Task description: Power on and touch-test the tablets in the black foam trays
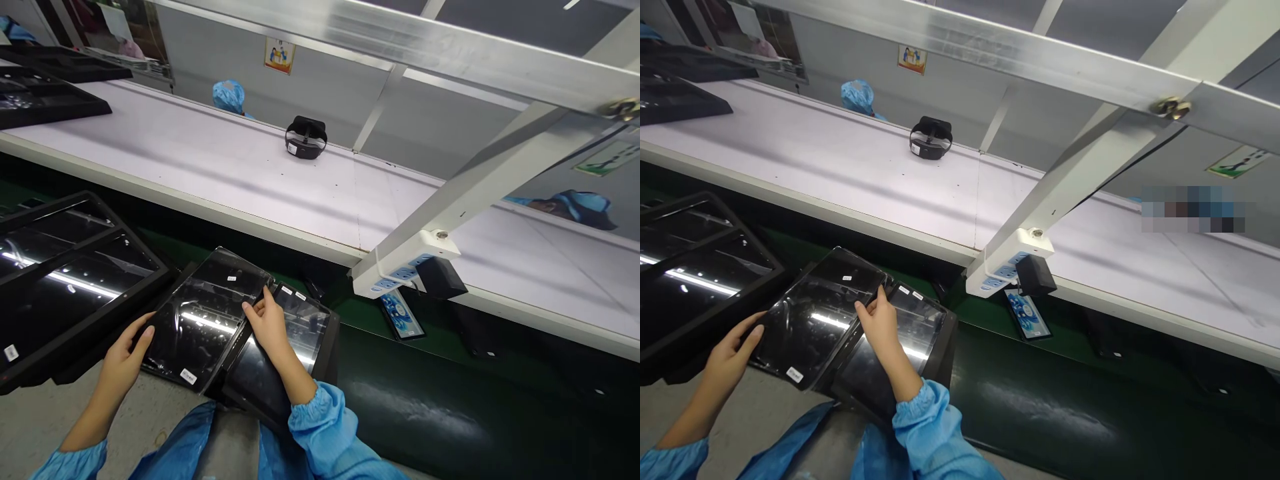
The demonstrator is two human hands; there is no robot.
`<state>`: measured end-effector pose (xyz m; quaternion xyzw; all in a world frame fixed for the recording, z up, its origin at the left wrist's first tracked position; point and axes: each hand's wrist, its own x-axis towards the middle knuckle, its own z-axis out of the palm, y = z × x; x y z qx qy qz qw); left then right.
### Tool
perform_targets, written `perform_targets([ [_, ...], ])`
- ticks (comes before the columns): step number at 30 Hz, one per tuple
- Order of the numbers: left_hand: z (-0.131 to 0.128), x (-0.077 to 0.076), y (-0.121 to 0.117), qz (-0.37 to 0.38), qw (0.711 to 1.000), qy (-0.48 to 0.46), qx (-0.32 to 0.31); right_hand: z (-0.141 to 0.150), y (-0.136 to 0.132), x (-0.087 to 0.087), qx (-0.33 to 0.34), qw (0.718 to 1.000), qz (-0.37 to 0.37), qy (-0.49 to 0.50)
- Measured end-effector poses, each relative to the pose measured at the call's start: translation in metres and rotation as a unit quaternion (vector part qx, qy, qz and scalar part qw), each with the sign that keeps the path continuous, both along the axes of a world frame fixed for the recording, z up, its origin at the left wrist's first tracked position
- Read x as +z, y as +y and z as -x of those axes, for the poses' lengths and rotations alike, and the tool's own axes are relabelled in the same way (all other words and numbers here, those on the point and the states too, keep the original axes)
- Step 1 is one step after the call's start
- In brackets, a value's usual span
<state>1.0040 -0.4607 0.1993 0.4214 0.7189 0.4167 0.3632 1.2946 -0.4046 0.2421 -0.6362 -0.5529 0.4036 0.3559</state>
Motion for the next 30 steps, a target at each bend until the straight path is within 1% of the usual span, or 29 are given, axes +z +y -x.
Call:
perform_targets([
  [2,0.000,0.003,0.001,-0.001,1.000,-0.005,-0.006,0.000,0.002,0.003,0.023,0.998,-0.006,-0.059],
  [5,0.000,0.006,0.001,0.001,1.000,-0.002,-0.009,-0.002,0.004,0.005,0.039,0.995,-0.006,-0.090],
  [11,0.006,-0.001,0.003,0.005,1.000,-0.005,-0.030,-0.004,0.006,0.011,0.057,0.989,-0.003,-0.139],
  [13,0.008,-0.002,0.005,-0.007,0.999,-0.010,-0.034,-0.005,0.006,0.015,0.067,0.983,-0.006,-0.169],
  [15,0.009,-0.001,0.007,-0.021,0.999,-0.015,-0.029,-0.007,0.004,0.020,0.074,0.982,-0.008,-0.175],
  [16,0.010,0.000,0.008,-0.025,0.999,-0.023,-0.025,-0.008,0.002,0.022,0.071,0.985,-0.007,-0.159],
  [18,0.010,0.004,0.009,-0.026,0.998,-0.051,-0.019,-0.010,-0.005,0.023,0.055,0.994,-0.001,-0.096],
  [21,0.009,0.009,0.008,-0.023,0.995,-0.098,-0.019,-0.012,-0.022,0.019,0.015,1.000,0.003,0.016],
  [23,0.007,0.010,0.007,-0.025,0.994,-0.105,-0.012,-0.009,-0.034,0.011,0.007,0.995,0.013,0.098],
  [26,0.006,0.009,0.007,-0.029,0.995,-0.099,0.000,0.004,-0.052,-0.002,0.009,0.977,0.041,0.207],
  [30,0.006,0.006,0.010,-0.047,0.992,-0.121,0.001,0.021,-0.069,-0.013,-0.023,0.967,0.043,0.249],
])
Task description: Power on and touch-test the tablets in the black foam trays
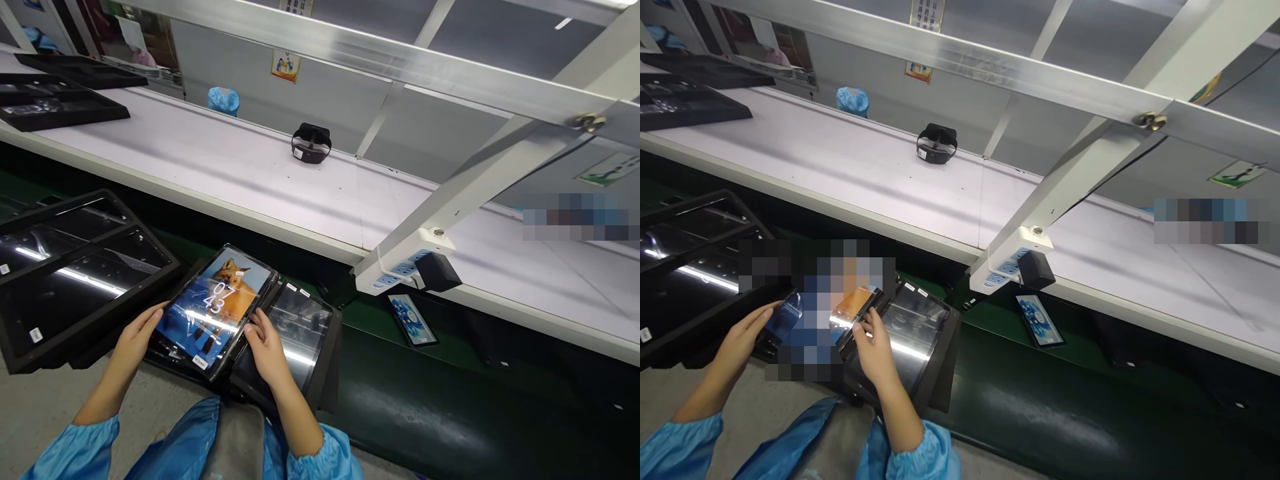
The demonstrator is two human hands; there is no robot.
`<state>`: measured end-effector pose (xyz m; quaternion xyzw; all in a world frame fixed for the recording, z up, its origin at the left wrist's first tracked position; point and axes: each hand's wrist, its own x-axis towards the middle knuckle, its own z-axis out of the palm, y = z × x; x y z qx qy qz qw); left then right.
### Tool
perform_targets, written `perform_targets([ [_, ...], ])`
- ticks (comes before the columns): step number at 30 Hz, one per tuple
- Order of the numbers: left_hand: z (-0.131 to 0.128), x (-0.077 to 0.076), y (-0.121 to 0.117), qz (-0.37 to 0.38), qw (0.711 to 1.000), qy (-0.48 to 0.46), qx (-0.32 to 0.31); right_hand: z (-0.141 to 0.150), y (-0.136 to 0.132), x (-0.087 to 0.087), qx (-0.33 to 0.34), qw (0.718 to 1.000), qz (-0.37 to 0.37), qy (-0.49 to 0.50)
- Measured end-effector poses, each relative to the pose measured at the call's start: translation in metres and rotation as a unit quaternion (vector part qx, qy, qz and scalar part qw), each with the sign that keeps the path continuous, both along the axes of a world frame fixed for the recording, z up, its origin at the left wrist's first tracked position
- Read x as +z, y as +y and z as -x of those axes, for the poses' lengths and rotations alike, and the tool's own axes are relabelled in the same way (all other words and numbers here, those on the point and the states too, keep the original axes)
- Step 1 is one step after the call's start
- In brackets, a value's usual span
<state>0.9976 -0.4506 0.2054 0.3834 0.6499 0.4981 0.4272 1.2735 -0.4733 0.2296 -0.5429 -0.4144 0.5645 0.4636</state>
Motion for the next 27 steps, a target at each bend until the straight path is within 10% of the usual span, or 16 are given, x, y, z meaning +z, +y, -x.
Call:
perform_targets([
  [12,-0.029,0.004,-0.047,-0.058,0.984,0.144,-0.083,-0.014,-0.019,0.030,-0.063,0.982,-0.057,-0.166],
  [19,-0.025,0.010,-0.038,-0.164,0.947,0.248,-0.121,-0.023,-0.003,0.046,0.224,0.887,-0.244,-0.321],
  [27,-0.019,0.003,-0.037,-0.081,0.970,0.198,-0.115,-0.069,0.046,0.026,-0.050,0.886,-0.155,-0.435],
])
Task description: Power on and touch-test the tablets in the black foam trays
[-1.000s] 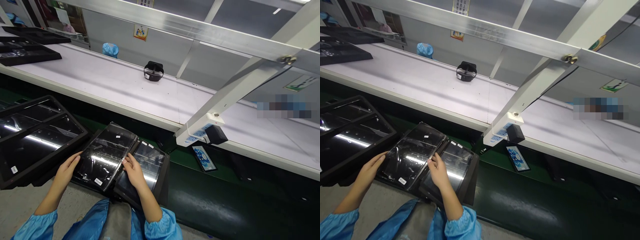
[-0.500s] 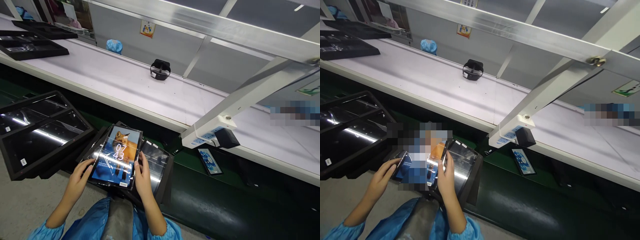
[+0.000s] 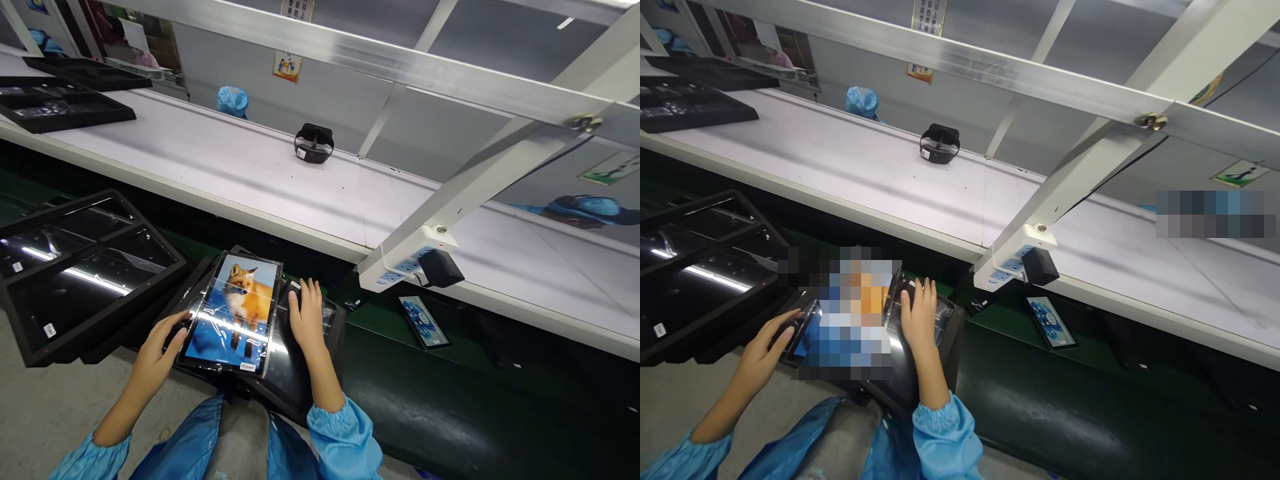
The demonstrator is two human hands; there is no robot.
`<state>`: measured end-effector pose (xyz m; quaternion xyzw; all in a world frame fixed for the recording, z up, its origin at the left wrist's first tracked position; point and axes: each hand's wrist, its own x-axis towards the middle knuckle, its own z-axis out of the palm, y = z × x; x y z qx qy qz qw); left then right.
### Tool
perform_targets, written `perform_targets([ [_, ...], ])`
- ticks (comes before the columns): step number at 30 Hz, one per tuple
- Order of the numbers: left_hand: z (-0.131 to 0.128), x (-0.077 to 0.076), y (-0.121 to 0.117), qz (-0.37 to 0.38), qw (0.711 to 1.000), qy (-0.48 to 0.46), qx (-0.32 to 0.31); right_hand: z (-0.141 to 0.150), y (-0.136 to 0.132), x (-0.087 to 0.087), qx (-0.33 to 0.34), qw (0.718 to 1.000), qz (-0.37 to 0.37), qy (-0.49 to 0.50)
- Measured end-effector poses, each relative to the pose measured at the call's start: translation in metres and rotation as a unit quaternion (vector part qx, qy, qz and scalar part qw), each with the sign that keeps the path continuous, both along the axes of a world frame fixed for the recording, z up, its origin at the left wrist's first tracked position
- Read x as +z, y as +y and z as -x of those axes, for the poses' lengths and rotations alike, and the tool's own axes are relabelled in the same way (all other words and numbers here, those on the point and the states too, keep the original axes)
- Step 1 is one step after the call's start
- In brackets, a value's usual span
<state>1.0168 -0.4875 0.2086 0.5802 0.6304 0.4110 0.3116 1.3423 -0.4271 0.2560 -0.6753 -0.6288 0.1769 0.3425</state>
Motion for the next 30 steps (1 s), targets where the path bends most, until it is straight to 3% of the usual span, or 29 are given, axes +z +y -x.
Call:
perform_targets([
  [8,-0.011,0.000,0.003,0.061,0.998,-0.013,0.000,0.024,-0.052,-0.003,0.077,0.974,0.132,0.170],
  [14,-0.010,0.001,0.005,0.055,0.998,0.015,-0.016,0.037,-0.070,-0.005,0.088,0.974,0.123,0.167],
  [22,0.000,-0.007,0.003,-0.035,0.991,0.074,-0.108,0.042,-0.073,-0.008,0.057,0.983,0.093,0.149],
  [30,0.000,-0.007,0.002,-0.002,0.997,0.039,-0.064,0.042,-0.076,-0.007,0.042,0.982,0.088,0.162],
])
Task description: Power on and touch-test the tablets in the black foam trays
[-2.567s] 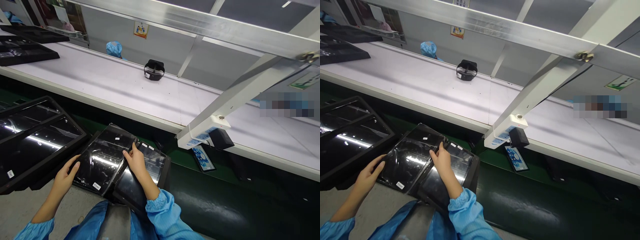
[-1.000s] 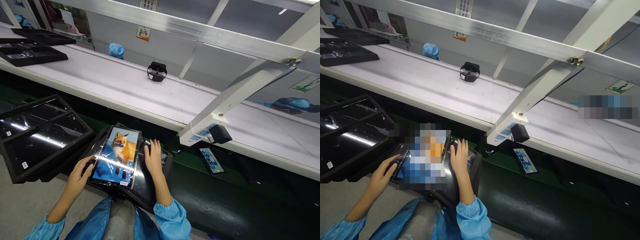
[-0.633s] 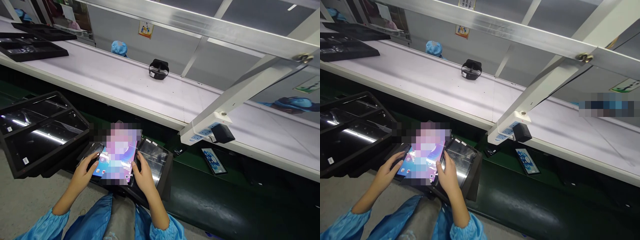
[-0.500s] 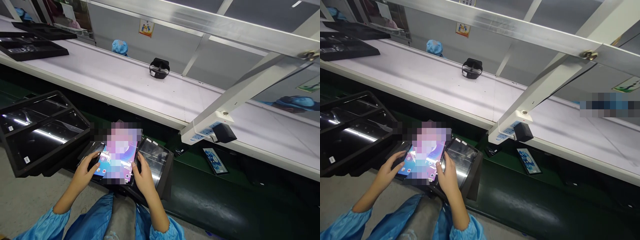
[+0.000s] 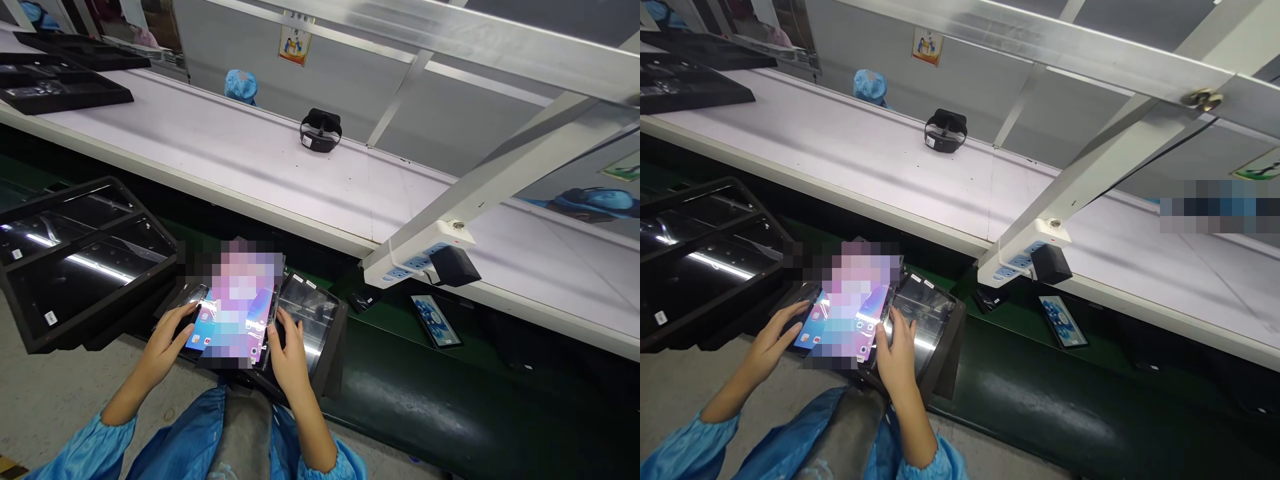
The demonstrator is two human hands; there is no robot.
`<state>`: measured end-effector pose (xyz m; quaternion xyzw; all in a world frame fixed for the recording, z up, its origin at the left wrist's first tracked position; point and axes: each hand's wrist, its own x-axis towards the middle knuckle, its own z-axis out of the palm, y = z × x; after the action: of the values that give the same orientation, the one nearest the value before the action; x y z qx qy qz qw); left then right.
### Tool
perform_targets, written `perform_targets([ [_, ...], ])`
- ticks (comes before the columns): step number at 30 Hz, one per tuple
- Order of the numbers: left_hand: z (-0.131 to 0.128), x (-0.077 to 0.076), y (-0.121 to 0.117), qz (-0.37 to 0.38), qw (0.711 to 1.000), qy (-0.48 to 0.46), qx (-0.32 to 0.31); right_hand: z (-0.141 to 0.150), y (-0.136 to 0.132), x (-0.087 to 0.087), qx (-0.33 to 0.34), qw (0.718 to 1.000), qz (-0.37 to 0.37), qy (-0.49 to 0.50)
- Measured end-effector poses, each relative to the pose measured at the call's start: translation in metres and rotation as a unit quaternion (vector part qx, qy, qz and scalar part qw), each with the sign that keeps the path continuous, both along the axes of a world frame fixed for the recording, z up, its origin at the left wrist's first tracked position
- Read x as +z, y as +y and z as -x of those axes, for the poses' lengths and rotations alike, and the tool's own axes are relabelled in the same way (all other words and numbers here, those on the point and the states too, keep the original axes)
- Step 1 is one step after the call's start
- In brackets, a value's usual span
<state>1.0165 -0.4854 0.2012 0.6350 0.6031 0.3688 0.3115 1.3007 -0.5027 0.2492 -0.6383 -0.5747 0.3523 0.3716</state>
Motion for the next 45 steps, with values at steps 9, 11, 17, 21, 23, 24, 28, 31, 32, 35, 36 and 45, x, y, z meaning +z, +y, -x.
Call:
perform_targets([
  [9,-0.005,0.001,0.006,0.047,0.994,-0.082,0.049,0.007,-0.001,-0.006,-0.042,0.997,0.028,0.052],
  [11,-0.008,0.001,0.004,0.049,0.991,-0.108,0.055,0.009,-0.001,-0.006,-0.052,0.996,0.025,0.061],
  [17,-0.025,0.002,-0.021,0.073,0.983,-0.167,0.039,-0.003,0.002,0.004,-0.092,0.991,0.054,0.078],
  [21,-0.038,-0.001,-0.041,0.088,0.982,-0.165,0.017,-0.025,0.011,0.011,-0.083,0.991,0.069,0.076],
  [23,-0.042,-0.004,-0.045,0.091,0.982,-0.162,0.027,-0.033,0.017,0.011,-0.068,0.992,0.072,0.076],
  [24,-0.043,-0.005,-0.044,0.094,0.981,-0.164,0.037,-0.035,0.020,0.011,-0.061,0.992,0.073,0.080],
  [28,-0.046,-0.004,-0.036,0.088,0.985,-0.136,0.066,-0.035,0.031,0.011,-0.039,0.996,0.032,0.074],
  [31,-0.047,-0.001,-0.032,0.046,0.994,-0.081,0.052,-0.033,0.037,0.016,-0.020,1.000,-0.024,0.001],
  [32,-0.047,0.000,-0.031,0.032,0.996,-0.067,0.045,-0.033,0.039,0.018,-0.011,0.999,-0.034,-0.021],
  [35,-0.049,0.002,-0.030,0.003,0.999,-0.038,0.032,-0.032,0.045,0.025,0.030,0.997,-0.048,-0.059],
  [36,-0.049,0.002,-0.030,-0.003,0.999,-0.032,0.030,-0.032,0.048,0.027,0.050,0.995,-0.052,-0.070],
  [45,-0.049,0.000,-0.033,-0.006,1.000,-0.009,0.023,-0.039,0.056,0.038,0.099,0.988,-0.092,-0.076],
])
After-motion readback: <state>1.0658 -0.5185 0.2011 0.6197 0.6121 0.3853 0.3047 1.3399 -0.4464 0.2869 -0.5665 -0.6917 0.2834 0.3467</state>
